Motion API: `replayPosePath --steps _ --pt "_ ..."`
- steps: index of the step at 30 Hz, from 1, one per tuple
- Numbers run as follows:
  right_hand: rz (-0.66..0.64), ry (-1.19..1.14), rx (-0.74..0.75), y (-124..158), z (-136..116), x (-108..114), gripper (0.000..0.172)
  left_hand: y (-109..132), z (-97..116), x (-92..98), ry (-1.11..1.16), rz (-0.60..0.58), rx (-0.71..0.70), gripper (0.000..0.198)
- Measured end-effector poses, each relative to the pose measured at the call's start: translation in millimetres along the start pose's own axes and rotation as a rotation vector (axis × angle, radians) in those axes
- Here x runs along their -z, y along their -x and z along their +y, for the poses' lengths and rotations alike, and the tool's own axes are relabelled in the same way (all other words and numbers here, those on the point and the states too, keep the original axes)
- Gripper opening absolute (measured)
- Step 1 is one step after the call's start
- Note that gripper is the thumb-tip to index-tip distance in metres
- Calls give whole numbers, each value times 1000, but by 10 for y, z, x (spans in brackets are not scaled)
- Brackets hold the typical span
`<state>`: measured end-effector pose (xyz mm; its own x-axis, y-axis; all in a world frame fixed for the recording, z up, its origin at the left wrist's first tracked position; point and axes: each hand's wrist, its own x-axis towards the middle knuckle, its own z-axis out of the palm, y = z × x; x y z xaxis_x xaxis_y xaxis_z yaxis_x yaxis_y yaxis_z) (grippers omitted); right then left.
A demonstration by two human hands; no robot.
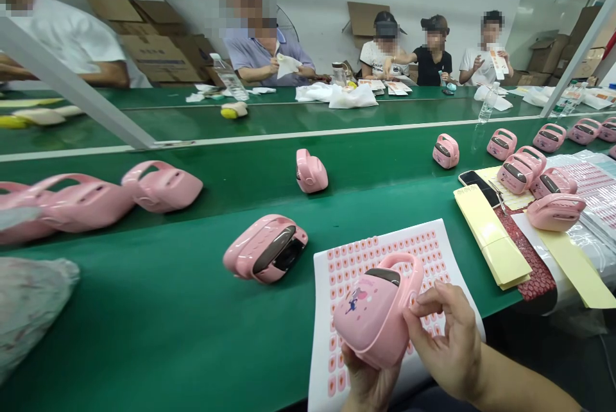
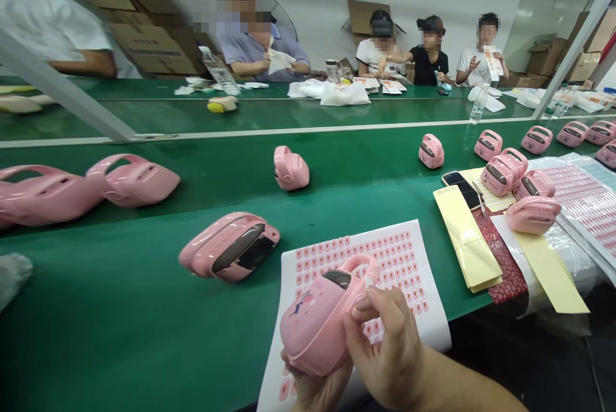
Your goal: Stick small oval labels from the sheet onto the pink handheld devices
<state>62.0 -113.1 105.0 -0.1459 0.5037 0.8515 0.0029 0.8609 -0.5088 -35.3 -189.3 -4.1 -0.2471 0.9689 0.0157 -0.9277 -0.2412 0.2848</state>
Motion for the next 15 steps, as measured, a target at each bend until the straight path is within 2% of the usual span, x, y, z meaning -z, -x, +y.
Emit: replayPosePath --steps 5,11,15 --pt "-8 23 -21 -35 -36 10 60 -8 -7 -18 45 -25 -14 47" --pt "-31 71 -56 -54 -83 20 58 49 -8 152 -101 141 17 51" --pt "-37 121 -71 -54 -101 18 57 53 -14 150 -121 140 2 51"
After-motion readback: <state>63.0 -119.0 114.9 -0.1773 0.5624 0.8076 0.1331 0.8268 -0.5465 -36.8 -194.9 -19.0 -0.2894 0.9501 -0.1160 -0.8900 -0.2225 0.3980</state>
